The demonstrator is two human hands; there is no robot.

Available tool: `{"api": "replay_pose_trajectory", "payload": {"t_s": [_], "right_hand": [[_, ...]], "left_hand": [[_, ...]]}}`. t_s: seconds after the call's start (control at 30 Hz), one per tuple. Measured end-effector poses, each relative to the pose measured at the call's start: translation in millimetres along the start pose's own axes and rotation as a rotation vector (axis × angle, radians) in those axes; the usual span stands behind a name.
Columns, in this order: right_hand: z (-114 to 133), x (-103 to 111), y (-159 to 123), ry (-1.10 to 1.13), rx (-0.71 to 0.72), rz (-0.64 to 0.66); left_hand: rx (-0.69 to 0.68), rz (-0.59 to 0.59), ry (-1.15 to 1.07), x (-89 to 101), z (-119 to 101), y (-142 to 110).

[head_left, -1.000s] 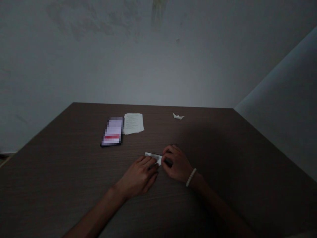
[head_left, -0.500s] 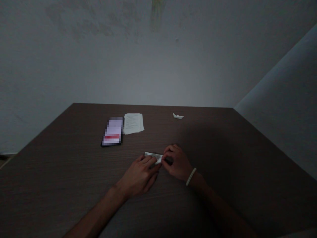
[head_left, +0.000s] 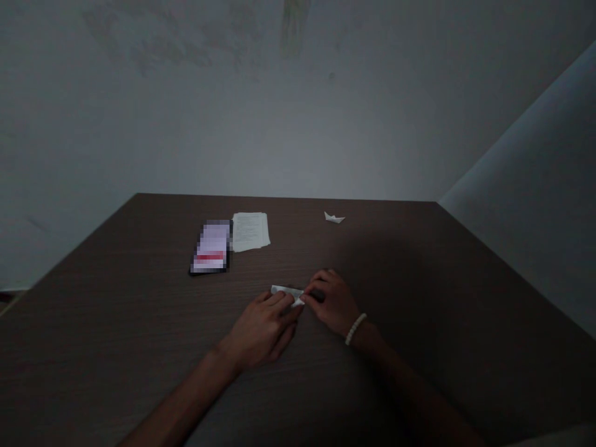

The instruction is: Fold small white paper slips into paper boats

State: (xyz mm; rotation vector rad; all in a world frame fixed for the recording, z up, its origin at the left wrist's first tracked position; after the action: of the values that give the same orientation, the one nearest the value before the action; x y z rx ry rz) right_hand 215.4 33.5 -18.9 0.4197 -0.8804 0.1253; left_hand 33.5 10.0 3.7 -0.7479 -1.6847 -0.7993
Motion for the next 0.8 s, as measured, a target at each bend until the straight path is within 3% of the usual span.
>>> {"api": "replay_pose_trajectory", "payload": {"t_s": [0.27, 0.43, 0.8], "right_hand": [[-5, 15, 0, 0.051, 0.032, -0.021], [-1, 10, -2, -0.003, 0.074, 0.031], [-1, 5, -3, -0.020, 0.017, 0.018]], "left_hand": [[0.024, -0.009, 0.030, -2.0, -2, 0], [0.037, 0.005, 0.016, -1.0, -3, 2], [0.056, -0.003, -0.009, -0.6, -4, 0]]}}
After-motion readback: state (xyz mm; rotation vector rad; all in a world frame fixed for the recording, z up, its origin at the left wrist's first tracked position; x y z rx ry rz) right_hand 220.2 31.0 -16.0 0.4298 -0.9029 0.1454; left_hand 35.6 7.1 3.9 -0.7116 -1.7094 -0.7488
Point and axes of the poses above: each hand's wrist, its own y-axis towards the middle knuckle, its own x-axis out of the back of the hand, z = x × y, the point moved 2 cm from there along y, towards the middle knuckle, and after that the axes turned 3 degrees about z, right-handed, at the moved point
